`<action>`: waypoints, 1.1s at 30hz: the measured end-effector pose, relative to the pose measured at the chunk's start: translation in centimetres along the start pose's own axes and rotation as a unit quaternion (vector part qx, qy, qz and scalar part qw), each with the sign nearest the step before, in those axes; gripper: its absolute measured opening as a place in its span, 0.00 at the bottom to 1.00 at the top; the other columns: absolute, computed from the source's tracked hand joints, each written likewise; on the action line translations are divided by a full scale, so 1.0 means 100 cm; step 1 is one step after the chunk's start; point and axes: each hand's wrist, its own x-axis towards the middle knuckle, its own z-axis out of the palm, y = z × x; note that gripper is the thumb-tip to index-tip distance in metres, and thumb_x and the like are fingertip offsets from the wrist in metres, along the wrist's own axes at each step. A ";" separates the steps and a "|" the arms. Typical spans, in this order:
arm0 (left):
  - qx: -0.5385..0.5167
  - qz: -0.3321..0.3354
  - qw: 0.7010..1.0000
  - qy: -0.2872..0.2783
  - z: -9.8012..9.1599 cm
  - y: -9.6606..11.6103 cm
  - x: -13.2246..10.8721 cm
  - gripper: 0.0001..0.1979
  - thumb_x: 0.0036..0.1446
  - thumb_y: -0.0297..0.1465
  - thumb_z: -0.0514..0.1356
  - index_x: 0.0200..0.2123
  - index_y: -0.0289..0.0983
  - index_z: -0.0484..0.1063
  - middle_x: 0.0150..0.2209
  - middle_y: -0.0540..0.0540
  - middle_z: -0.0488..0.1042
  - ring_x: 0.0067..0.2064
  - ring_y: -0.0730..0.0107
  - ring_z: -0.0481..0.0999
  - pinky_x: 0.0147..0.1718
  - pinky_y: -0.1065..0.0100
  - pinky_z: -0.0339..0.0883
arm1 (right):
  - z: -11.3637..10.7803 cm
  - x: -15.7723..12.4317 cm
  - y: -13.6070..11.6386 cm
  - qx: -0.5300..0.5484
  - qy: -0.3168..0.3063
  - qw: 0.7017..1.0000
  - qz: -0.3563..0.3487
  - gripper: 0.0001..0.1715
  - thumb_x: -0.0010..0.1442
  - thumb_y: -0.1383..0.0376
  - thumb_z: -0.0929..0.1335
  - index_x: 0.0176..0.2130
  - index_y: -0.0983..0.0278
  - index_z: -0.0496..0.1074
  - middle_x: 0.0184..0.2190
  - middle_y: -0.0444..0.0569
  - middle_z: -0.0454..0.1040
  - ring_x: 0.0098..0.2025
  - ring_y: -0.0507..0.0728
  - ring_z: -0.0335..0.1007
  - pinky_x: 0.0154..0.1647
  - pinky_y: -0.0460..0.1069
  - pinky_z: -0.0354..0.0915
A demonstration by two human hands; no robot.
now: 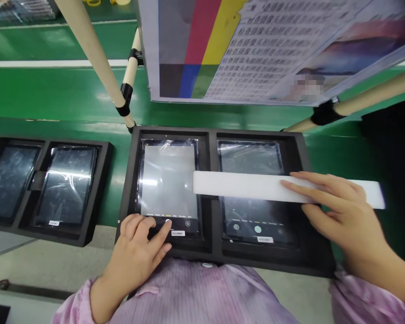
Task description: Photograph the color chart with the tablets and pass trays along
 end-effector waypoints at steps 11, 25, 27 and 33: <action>-0.091 0.025 0.984 0.148 0.000 -0.004 -0.012 0.10 0.60 0.22 0.56 0.42 0.33 0.75 0.33 0.46 0.66 0.39 0.64 0.67 0.41 0.59 0.68 | 0.005 0.006 0.001 0.023 0.040 0.999 -0.019 0.29 0.59 0.73 0.64 0.55 0.48 0.73 0.50 0.53 0.75 0.40 0.60 0.74 0.41 0.57 0.67; -0.127 0.103 0.985 0.060 0.017 0.054 0.039 0.09 0.60 0.23 0.57 0.42 0.31 0.75 0.35 0.43 0.70 0.42 0.61 0.68 0.42 0.58 0.71 | 0.009 -0.001 -0.002 -0.016 0.062 0.998 0.016 0.22 0.61 0.72 0.63 0.49 0.57 0.78 0.51 0.52 0.76 0.52 0.62 0.74 0.54 0.61 0.65; -0.110 0.131 0.985 0.033 0.022 0.068 0.054 0.10 0.61 0.25 0.58 0.45 0.32 0.76 0.37 0.42 0.70 0.43 0.59 0.68 0.43 0.57 0.71 | 0.003 -0.005 -0.003 -0.022 0.054 0.998 0.015 0.22 0.62 0.73 0.62 0.50 0.57 0.77 0.52 0.53 0.76 0.53 0.63 0.73 0.55 0.62 0.64; -0.035 0.154 0.986 -0.061 0.040 0.105 0.083 0.21 0.61 0.30 0.62 0.57 0.44 0.73 0.46 0.39 0.69 0.50 0.51 0.65 0.48 0.47 0.69 | -0.032 -0.057 0.022 -0.051 0.056 0.990 0.122 0.25 0.59 0.76 0.62 0.49 0.58 0.77 0.52 0.53 0.76 0.52 0.62 0.72 0.54 0.61 0.64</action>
